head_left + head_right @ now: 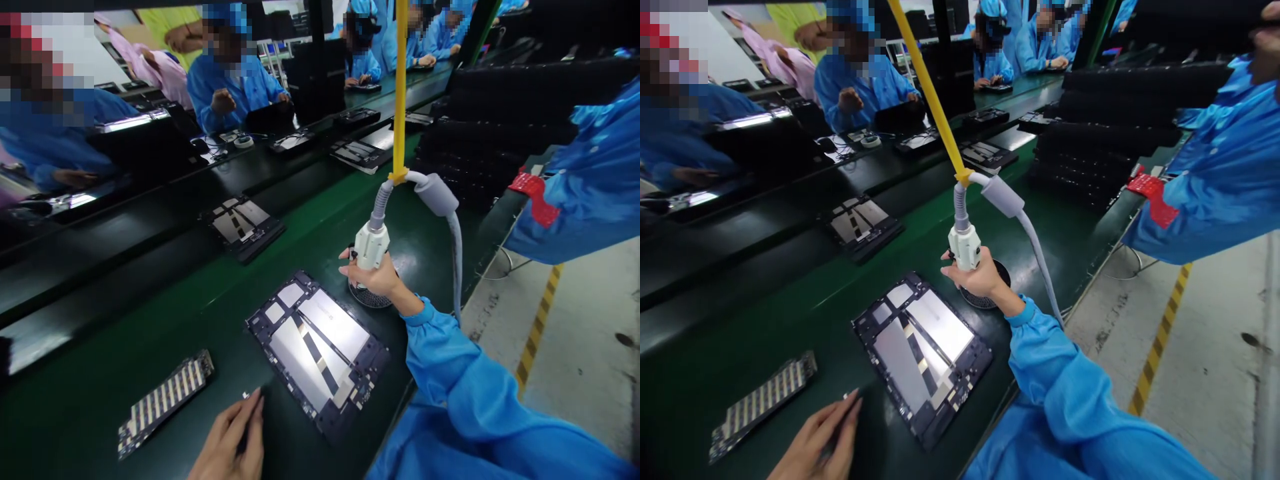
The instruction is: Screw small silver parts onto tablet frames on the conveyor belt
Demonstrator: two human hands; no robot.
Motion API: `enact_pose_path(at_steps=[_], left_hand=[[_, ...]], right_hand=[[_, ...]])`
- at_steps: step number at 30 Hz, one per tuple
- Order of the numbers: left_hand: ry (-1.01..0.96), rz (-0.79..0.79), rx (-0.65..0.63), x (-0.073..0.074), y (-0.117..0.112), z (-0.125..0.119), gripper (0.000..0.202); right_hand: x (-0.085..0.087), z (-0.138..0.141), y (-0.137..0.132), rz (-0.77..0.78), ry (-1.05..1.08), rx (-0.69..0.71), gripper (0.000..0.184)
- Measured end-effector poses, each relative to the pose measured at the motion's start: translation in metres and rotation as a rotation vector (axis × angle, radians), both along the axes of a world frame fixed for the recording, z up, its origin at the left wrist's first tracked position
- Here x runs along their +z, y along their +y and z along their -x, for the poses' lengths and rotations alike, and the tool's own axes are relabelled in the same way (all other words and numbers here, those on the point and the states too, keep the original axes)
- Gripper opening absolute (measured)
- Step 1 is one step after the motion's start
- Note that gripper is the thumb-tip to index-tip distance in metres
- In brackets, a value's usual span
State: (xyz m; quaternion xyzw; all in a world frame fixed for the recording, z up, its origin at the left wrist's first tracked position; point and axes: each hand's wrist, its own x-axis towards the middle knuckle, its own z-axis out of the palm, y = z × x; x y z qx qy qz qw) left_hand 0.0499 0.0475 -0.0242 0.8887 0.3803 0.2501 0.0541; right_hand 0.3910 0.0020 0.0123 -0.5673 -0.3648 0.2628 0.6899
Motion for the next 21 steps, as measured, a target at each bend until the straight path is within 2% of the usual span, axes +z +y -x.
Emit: enact_pose_path(at_steps=[3, 7, 9, 12, 15, 21], left_hand=[[0.029, 0.021, -0.029, -0.002, 0.002, -0.016, 0.024], [0.003, 0.112, -0.032, 0.000, -0.006, -0.045, 0.030], [0.005, 0.172, -0.054, 0.000, -0.010, -0.056, 0.033], [-0.026, 0.258, -0.077, -0.003, -0.011, -0.059, 0.034], [-0.134, 0.301, -0.040, -0.003, -0.009, -0.049, 0.031], [-0.302, 0.351, 0.100, 0.003, -0.001, -0.025, 0.024]], right_hand=[[0.005, 0.001, -0.002, 0.000, -0.007, -0.010, 0.027], [0.030, 0.020, -0.006, -0.066, 0.012, -0.041, 0.027], [0.046, 0.039, -0.005, -0.095, 0.015, 0.020, 0.028], [0.060, 0.073, 0.005, -0.050, -0.008, 0.220, 0.026], [0.054, 0.098, 0.023, -0.006, -0.063, 0.344, 0.023], [0.032, 0.105, 0.048, 0.063, -0.073, 0.303, 0.021]])
